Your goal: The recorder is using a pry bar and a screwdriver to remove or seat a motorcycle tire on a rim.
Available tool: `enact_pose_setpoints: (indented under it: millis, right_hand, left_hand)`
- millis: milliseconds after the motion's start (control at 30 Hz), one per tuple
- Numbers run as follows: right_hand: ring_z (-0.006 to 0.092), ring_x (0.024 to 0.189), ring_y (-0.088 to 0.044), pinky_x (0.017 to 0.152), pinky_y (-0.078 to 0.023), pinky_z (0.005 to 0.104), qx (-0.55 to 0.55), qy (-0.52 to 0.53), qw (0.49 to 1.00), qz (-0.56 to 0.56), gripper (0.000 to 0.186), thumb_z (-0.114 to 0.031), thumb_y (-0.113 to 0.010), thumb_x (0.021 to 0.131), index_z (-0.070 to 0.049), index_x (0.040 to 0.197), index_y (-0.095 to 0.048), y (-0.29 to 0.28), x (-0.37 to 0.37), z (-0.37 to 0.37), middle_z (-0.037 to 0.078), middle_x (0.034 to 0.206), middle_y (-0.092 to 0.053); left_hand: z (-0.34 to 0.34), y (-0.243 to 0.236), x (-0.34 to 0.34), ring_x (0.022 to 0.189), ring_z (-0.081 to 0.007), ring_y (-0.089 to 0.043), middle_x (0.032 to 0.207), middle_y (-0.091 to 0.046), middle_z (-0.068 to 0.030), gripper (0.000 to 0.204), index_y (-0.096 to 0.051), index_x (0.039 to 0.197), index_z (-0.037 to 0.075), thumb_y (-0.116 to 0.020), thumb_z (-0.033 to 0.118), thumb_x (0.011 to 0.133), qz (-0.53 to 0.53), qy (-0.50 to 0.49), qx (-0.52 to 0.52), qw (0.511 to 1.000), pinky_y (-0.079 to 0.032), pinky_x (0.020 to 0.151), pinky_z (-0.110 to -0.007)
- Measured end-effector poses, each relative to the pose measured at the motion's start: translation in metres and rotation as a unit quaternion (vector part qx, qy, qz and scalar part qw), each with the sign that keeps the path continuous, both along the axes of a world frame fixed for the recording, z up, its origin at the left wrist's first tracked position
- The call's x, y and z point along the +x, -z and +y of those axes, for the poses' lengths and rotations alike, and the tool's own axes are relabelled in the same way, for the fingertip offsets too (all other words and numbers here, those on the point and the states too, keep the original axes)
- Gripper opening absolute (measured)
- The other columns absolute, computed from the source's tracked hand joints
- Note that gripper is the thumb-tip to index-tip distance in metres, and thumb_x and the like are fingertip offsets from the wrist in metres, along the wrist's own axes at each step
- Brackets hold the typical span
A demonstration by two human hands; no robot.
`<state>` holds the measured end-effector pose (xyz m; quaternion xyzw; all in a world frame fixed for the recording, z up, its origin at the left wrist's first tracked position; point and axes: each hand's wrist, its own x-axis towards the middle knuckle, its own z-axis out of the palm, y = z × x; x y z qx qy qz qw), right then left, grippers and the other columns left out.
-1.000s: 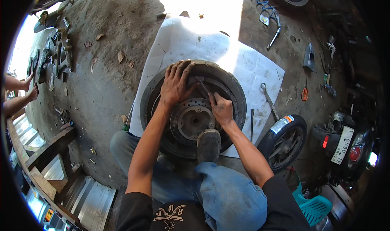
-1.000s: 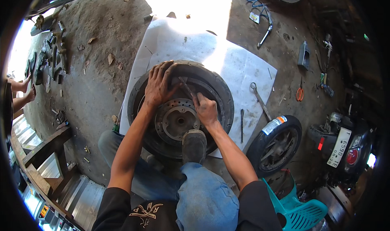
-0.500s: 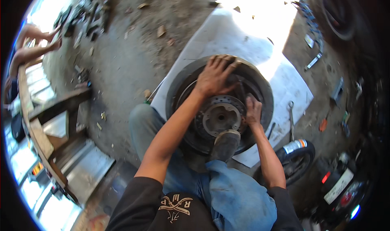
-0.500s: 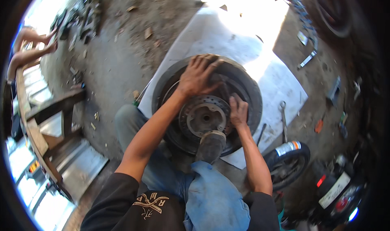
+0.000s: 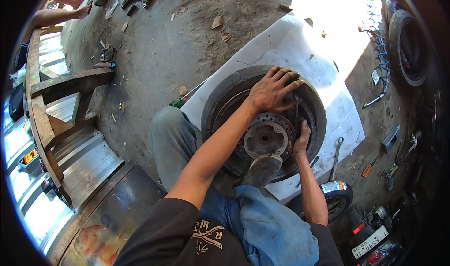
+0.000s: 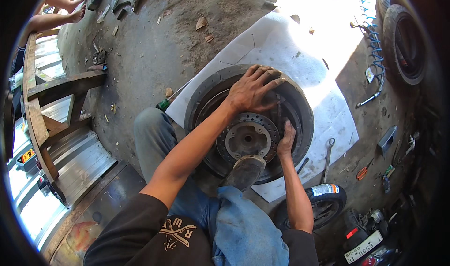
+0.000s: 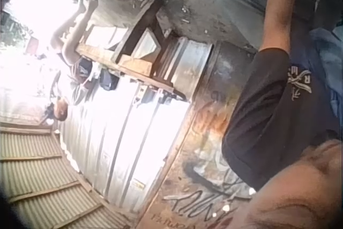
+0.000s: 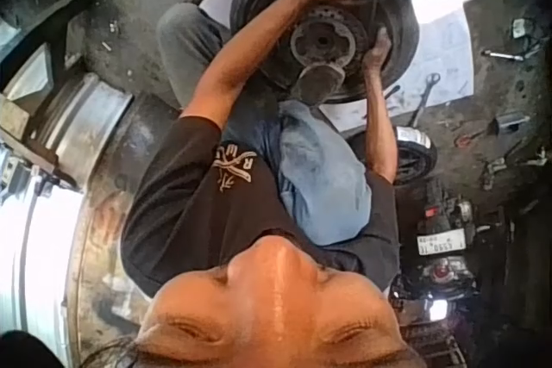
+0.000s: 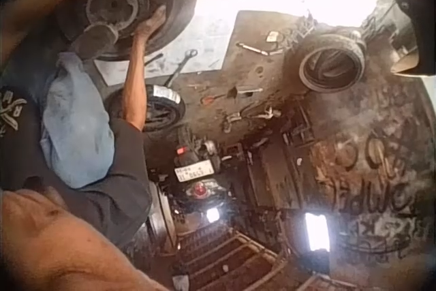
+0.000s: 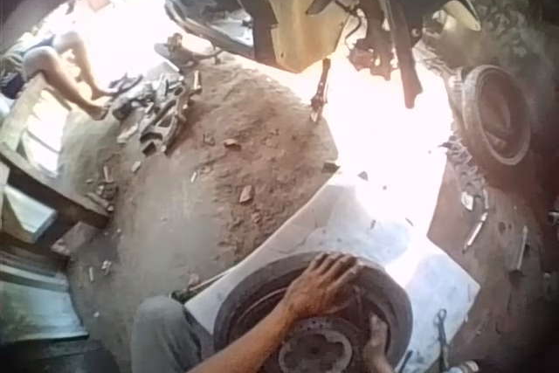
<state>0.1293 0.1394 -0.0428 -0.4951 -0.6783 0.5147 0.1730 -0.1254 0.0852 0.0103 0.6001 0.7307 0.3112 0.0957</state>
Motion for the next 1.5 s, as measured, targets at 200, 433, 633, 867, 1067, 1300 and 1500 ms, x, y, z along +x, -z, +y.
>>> enact_pose_setpoints:
  millis: [200,433,633,867,1067,1300,1500]
  right_hand:
    - [0.0331,0.098,-0.066,0.094,-0.045,0.0406,-0.025,0.077,0.995,-0.062,0.060,-0.043,-0.048,0.109,0.014,0.111,-0.066,-0.021,0.002,-0.011,0.026,0.100,-0.072]
    - [0.0344,0.123,-0.060,0.110,-0.039,0.0373,-0.097,0.143,0.976,-0.129,0.070,-0.050,-0.045,0.108,0.014,0.133,-0.057,-0.040,0.030,-0.063,0.027,0.129,-0.065]
    - [0.0233,0.107,-0.068,0.099,-0.049,0.0340,-0.393,0.271,0.877,0.052,0.050,-0.035,-0.063,0.102,0.006,0.132,-0.060,-0.077,0.053,-0.053,0.014,0.119,-0.071]
    - [0.0173,0.095,-0.070,0.087,-0.055,0.0335,-0.497,0.274,0.821,0.056,0.050,-0.037,-0.070,0.099,0.003,0.128,-0.063,-0.079,0.058,-0.039,0.007,0.110,-0.073]
    - [0.0182,0.089,-0.071,0.083,-0.057,0.0351,-0.532,0.268,0.801,0.054,0.036,-0.031,-0.071,0.098,0.001,0.115,-0.070,-0.077,0.060,-0.035,0.007,0.104,-0.074]
    - [0.0188,0.087,-0.070,0.081,-0.055,0.0323,-0.459,0.301,0.835,0.044,0.025,-0.018,-0.074,0.093,0.003,0.107,-0.074,-0.078,0.051,-0.035,0.011,0.098,-0.075]
    - [0.0229,0.085,-0.072,0.080,-0.055,0.0353,-0.176,0.268,0.943,-0.083,0.030,-0.024,-0.076,0.092,0.004,0.103,-0.075,-0.099,0.037,-0.063,0.016,0.097,-0.076]
  left_hand:
    - [0.002,-0.003,-0.001,0.134,-0.0319,-0.050,0.139,-0.057,-0.0129,0.064,-0.057,0.140,0.015,-0.073,0.049,0.087,0.003,0.003,0.012,1.000,-0.034,0.117,-0.050]
    - [0.005,-0.009,-0.001,0.130,-0.0326,-0.053,0.137,-0.059,-0.0135,0.063,-0.059,0.137,0.013,-0.078,0.041,0.083,-0.006,0.009,0.028,1.000,-0.037,0.114,-0.049]
    - [0.012,-0.015,0.002,0.130,-0.0322,-0.054,0.136,-0.060,-0.0122,0.059,-0.061,0.135,0.012,-0.079,0.033,0.083,0.013,0.008,0.025,1.000,-0.038,0.113,-0.049]
    - [0.018,-0.018,0.008,0.129,-0.0328,-0.053,0.137,-0.060,-0.0114,0.059,-0.061,0.136,0.011,-0.078,0.029,0.082,0.025,0.005,-0.004,1.000,-0.038,0.112,-0.048]
    - [0.019,-0.020,0.011,0.130,-0.0336,-0.053,0.137,-0.060,-0.0128,0.058,-0.061,0.136,0.010,-0.077,0.030,0.083,0.030,0.011,-0.002,0.999,-0.037,0.113,-0.050]
    - [0.021,-0.027,0.018,0.130,-0.0343,-0.053,0.137,-0.060,-0.0129,0.053,-0.061,0.135,0.010,-0.073,0.025,0.085,0.035,0.006,-0.003,0.999,-0.037,0.113,-0.050]
    - [0.021,-0.028,0.021,0.129,-0.0359,-0.052,0.137,-0.060,-0.0133,0.051,-0.060,0.134,0.009,-0.072,0.022,0.086,0.039,0.004,-0.018,0.999,-0.036,0.114,-0.049]
